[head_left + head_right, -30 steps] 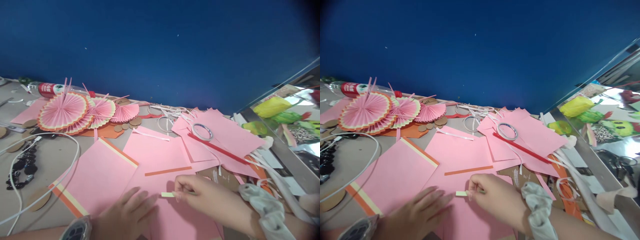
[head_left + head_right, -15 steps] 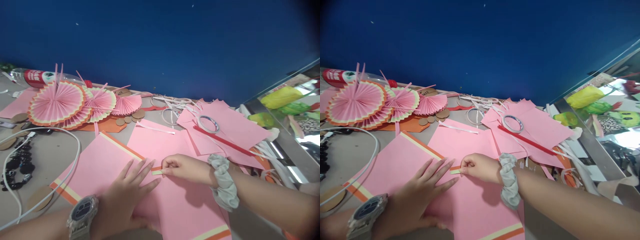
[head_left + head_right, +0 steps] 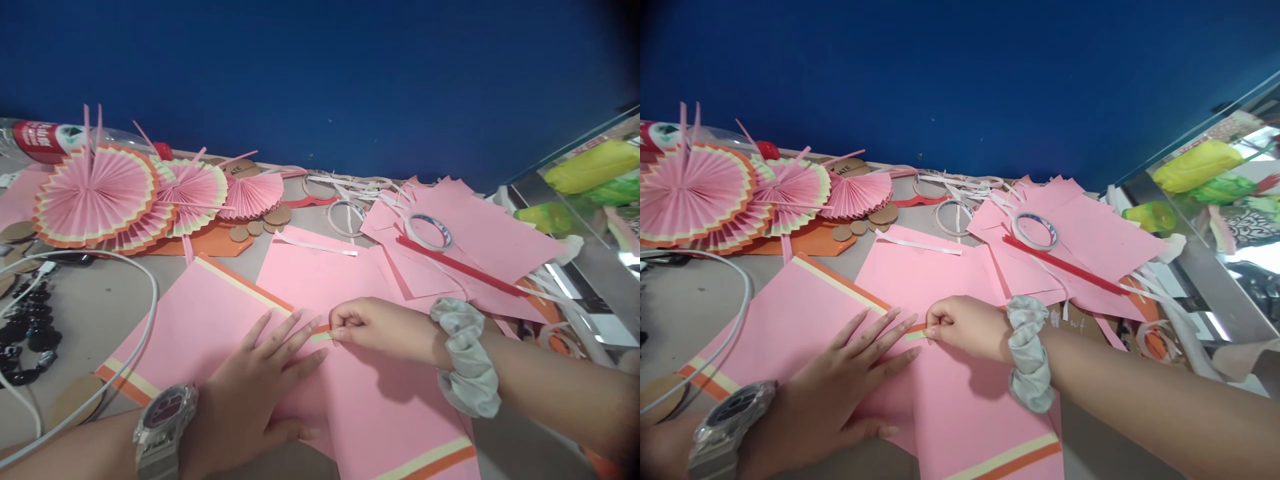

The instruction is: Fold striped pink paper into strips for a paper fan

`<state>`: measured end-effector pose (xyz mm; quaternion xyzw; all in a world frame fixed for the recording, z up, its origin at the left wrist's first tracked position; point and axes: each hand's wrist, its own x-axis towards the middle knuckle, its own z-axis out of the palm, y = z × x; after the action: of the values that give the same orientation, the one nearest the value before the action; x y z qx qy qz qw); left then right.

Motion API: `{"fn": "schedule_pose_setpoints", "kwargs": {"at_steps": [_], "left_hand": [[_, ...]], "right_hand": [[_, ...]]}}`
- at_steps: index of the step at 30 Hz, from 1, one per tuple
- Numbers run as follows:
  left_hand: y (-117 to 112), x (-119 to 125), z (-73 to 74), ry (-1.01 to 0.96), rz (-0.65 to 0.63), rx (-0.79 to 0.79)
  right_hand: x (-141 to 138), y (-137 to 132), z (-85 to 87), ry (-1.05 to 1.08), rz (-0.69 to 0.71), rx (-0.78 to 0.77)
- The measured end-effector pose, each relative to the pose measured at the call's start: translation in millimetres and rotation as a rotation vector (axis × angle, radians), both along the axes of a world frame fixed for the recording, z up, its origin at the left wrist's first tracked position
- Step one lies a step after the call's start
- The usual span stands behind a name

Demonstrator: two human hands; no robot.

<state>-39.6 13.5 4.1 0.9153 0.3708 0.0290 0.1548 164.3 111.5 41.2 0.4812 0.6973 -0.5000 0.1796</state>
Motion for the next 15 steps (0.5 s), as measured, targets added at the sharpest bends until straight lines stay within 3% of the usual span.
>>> {"fn": "schedule_pose_setpoints", "kwargs": {"at_steps": [15], "left_hand": [[-2.8,-3.6,-1.6,-0.010,0.011,-0.002]], "right_hand": [[-2.8,1.8,3.6,-0.008,0.022,-0.005]]}}
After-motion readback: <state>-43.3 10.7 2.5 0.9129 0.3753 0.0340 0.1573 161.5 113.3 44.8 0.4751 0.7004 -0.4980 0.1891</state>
